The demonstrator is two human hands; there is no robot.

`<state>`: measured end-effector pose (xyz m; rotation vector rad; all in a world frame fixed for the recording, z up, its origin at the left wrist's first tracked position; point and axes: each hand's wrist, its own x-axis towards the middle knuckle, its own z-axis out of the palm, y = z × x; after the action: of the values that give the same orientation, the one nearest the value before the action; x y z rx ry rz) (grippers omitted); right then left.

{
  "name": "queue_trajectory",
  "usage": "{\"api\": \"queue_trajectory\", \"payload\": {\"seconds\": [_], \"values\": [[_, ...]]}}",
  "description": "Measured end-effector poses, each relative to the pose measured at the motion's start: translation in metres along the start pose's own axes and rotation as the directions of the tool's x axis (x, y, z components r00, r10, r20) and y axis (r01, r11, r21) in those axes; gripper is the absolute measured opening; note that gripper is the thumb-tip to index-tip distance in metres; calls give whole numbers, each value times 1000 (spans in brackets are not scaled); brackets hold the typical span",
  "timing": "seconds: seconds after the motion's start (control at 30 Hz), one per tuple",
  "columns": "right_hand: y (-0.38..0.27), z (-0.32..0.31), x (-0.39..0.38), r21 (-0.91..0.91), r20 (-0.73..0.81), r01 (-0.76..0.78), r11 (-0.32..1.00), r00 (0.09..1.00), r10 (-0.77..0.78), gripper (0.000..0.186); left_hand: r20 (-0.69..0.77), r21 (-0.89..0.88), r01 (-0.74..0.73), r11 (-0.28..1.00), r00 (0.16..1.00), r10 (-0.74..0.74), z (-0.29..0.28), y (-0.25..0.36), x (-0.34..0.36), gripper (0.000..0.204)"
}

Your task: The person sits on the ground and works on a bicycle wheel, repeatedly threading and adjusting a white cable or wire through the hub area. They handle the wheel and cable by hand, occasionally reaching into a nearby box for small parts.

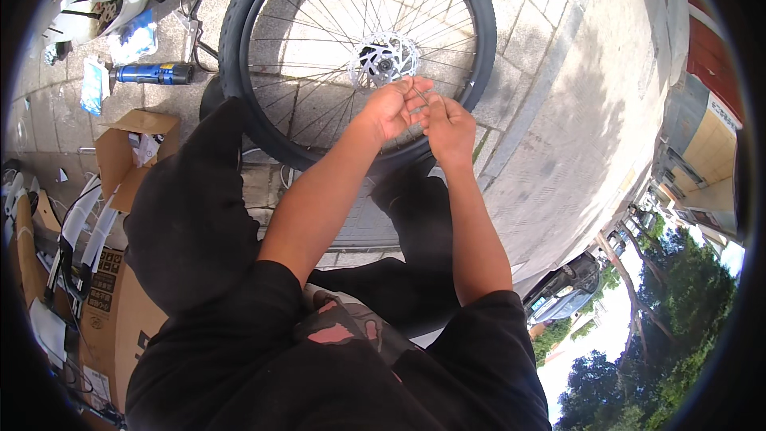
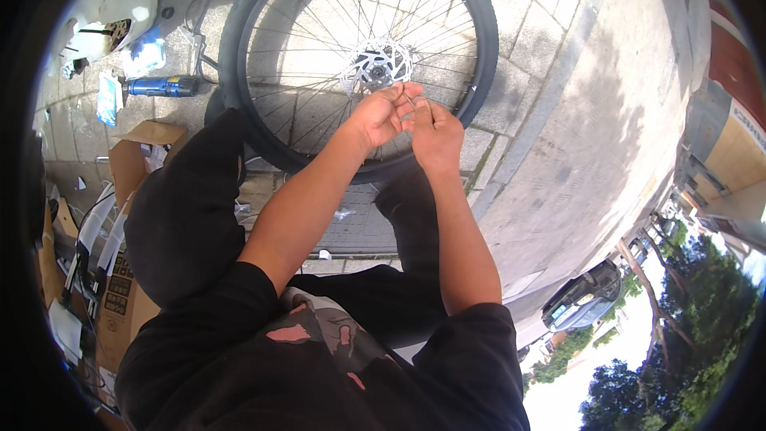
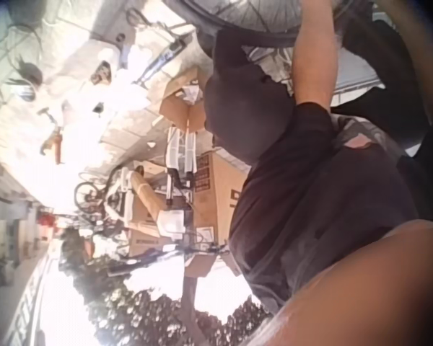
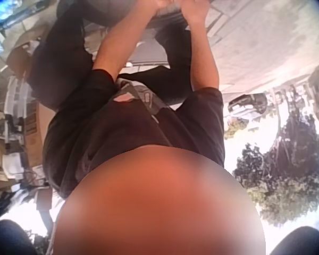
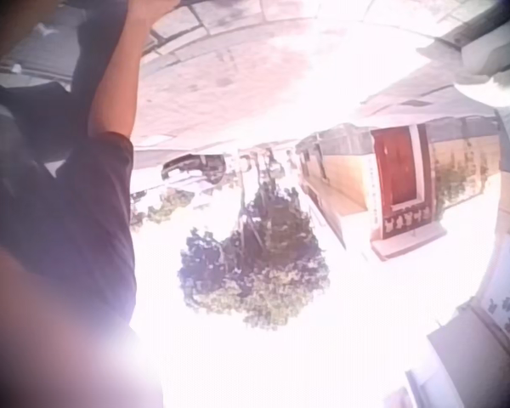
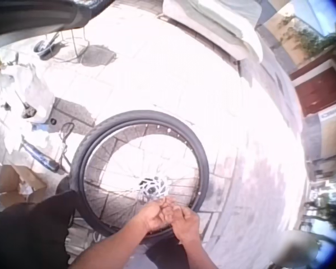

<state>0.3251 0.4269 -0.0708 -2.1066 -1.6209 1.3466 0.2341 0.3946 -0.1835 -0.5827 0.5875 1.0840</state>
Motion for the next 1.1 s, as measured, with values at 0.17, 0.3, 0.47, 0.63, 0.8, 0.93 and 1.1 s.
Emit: {"api": "queue_trajectory", "payload": {"seconds": [0.17, 0.3, 0.47, 0.63, 0.8, 0.93, 1.1], "values": [[-1, 0, 1, 57, -19, -57, 997, 998, 58, 31, 61, -34, 8, 999, 998, -6, -5, 0, 2, 34], [1, 4, 4, 162, -22, -137, 977, 990, 142, 31, 122, -8, 33, 999, 992, -31, -8, 6, -3, 36], [-5, -5, 3, 71, 25, -129, 989, 992, 128, 36, 41, 10, 29, 1000, 999, -30, -9, 6, 2, 33], [1, -19, 8, -266, 40, -82, 961, 995, 96, 44, 1, 9, 16, 1000, 1000, -16, -5, 5, 0, 29], [0, -21, 2, -438, 26, 243, 866, 966, -258, 45, 13, 19, -1, 1000, 1000, 1, -6, 5, 2, 28], [-8, -20, -1, -581, 99, 215, 785, 976, -194, 48, -21, -6, -15, 1000, 1000, 15, -6, 6, 2, 29], [11, -13, 7, -388, 81, 115, 914, 993, -91, 51, 4, -42, -5, 999, 1000, 5, -5, 5, 5, 29]]}}
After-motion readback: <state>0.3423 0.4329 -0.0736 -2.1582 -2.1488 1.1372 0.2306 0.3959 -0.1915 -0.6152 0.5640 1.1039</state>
